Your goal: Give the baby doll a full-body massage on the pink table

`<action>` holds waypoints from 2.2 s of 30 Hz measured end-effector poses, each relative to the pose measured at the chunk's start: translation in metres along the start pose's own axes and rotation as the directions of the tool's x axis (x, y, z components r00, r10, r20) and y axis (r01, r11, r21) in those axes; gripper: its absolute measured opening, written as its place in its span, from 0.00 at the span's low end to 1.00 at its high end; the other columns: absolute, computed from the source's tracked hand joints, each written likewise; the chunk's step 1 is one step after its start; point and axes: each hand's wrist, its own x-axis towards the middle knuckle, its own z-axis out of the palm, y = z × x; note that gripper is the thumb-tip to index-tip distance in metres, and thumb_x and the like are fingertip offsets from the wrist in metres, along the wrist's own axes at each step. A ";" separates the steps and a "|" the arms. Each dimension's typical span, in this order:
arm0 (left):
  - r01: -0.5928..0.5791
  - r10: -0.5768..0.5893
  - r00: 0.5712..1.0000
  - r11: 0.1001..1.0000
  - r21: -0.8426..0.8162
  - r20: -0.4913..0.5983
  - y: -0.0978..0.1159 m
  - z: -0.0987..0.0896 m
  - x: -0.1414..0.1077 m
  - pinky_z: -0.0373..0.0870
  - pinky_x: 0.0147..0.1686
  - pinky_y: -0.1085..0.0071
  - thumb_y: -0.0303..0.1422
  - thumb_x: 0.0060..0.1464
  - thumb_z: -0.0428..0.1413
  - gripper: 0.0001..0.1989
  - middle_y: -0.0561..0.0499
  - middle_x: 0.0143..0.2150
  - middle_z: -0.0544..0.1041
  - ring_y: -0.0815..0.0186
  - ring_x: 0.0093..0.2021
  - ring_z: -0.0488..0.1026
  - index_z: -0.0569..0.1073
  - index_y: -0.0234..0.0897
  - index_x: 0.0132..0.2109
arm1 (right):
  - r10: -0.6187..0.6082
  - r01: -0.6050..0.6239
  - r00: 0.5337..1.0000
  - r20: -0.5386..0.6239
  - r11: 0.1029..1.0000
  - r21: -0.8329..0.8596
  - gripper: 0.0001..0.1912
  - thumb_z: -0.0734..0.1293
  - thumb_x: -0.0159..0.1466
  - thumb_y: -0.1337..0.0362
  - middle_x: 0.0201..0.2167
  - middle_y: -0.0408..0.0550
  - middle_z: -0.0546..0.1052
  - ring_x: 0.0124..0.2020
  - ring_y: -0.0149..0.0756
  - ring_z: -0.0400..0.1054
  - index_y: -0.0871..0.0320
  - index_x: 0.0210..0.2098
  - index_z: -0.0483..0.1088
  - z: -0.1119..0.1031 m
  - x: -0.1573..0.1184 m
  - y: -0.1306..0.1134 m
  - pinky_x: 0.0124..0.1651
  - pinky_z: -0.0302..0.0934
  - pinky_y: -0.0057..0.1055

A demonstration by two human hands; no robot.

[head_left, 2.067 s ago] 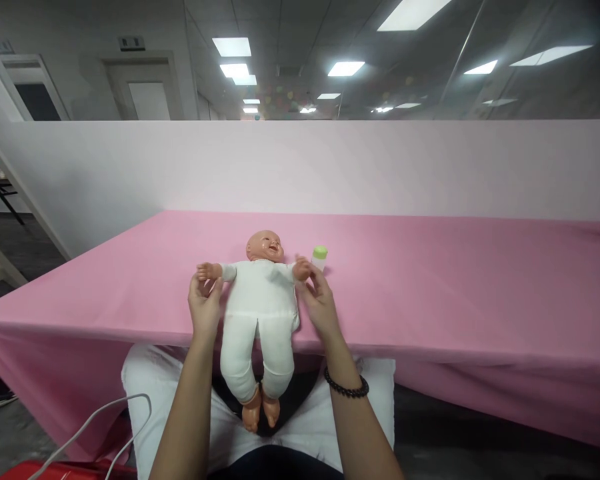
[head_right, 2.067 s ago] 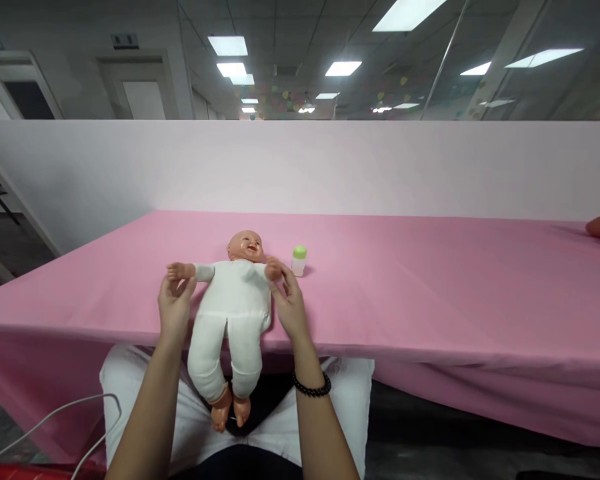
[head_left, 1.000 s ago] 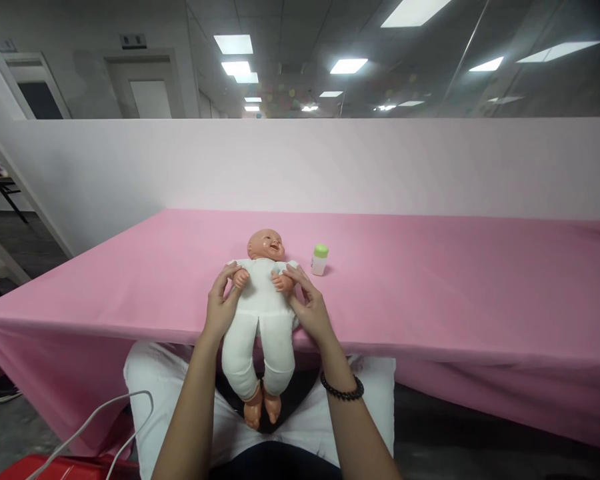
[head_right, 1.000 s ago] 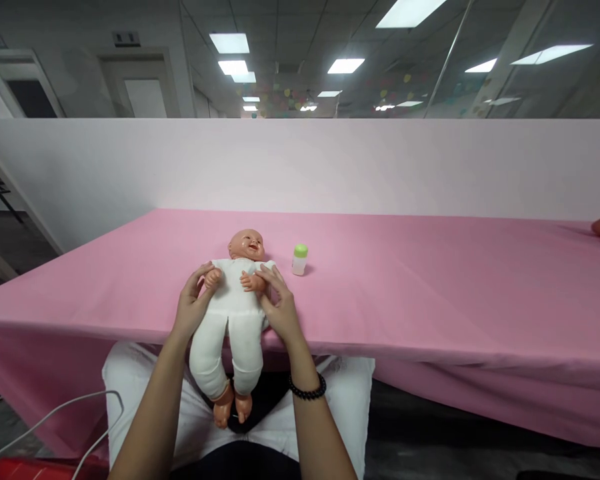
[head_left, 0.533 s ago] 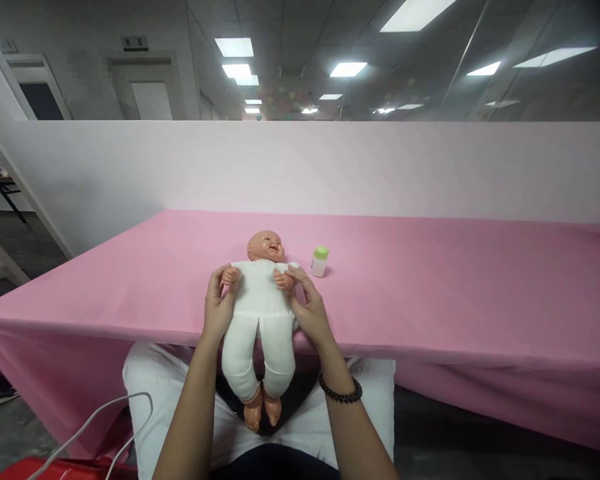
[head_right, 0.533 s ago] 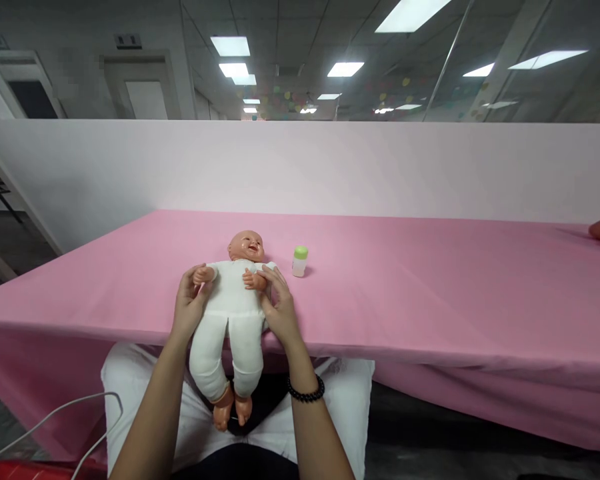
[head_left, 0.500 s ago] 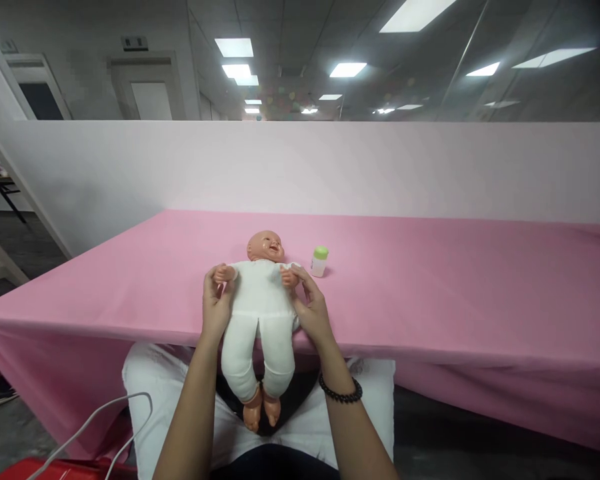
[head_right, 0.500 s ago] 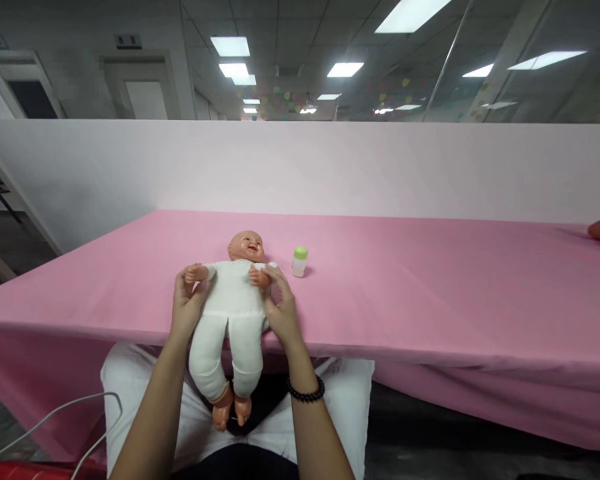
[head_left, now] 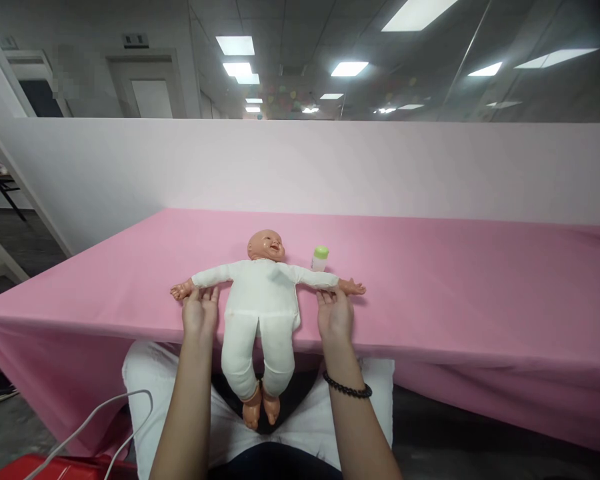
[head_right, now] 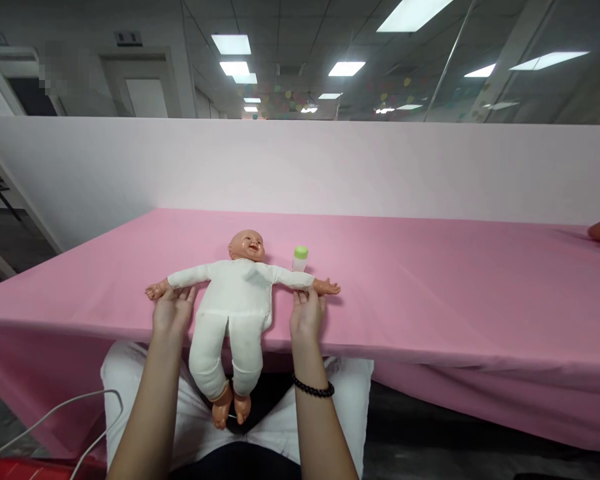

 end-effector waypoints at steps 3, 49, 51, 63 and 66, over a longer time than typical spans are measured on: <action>-0.054 0.054 0.999 0.998 0.023 0.003 -0.003 -0.002 -0.001 0.70 0.60 0.53 0.25 0.64 0.50 0.14 0.50 0.56 0.74 0.67 0.53 0.76 0.66 0.48 0.52 | -0.037 0.037 0.999 0.006 0.999 -0.020 0.30 0.69 0.58 0.63 0.57 0.47 0.74 0.54 0.34 0.73 0.49 0.60 0.63 0.002 -0.004 -0.002 0.63 0.65 0.41; -0.088 0.088 0.996 0.995 0.040 0.011 -0.007 0.002 -0.002 0.70 0.60 0.53 0.25 0.64 0.52 0.15 0.53 0.52 0.75 0.69 0.50 0.77 0.65 0.50 0.52 | -0.153 0.159 0.987 0.053 0.978 -0.133 0.34 0.71 0.60 0.57 0.66 0.53 0.66 0.63 0.38 0.67 0.47 0.64 0.60 0.000 -0.005 0.005 0.61 0.65 0.44; -0.140 0.134 0.989 0.985 0.098 0.062 -0.008 0.002 -0.006 0.71 0.59 0.58 0.28 0.64 0.55 0.18 0.53 0.54 0.75 0.69 0.52 0.76 0.65 0.54 0.56 | -0.192 0.203 0.978 0.078 0.964 -0.170 0.34 0.71 0.60 0.55 0.67 0.54 0.66 0.64 0.41 0.66 0.48 0.64 0.60 0.003 -0.010 0.004 0.61 0.65 0.45; -0.363 0.078 0.838 0.820 0.443 0.541 -0.011 0.010 -0.032 0.57 0.68 0.65 0.25 0.50 0.67 0.18 0.45 0.62 0.74 0.59 0.67 0.66 0.80 0.43 0.49 | -0.205 0.569 0.696 0.688 0.743 -0.354 0.21 0.69 0.65 0.61 0.61 0.47 0.75 0.66 0.42 0.64 0.50 0.57 0.75 0.026 -0.043 0.001 0.73 0.50 0.50; -0.411 0.037 0.793 0.769 0.490 0.608 -0.009 0.010 -0.032 0.56 0.68 0.63 0.24 0.49 0.67 0.16 0.45 0.64 0.72 0.57 0.70 0.61 0.81 0.44 0.46 | -0.144 0.680 0.589 0.795 0.621 -0.391 0.20 0.66 0.67 0.63 0.61 0.41 0.75 0.69 0.42 0.60 0.45 0.57 0.75 0.024 -0.041 0.003 0.75 0.46 0.51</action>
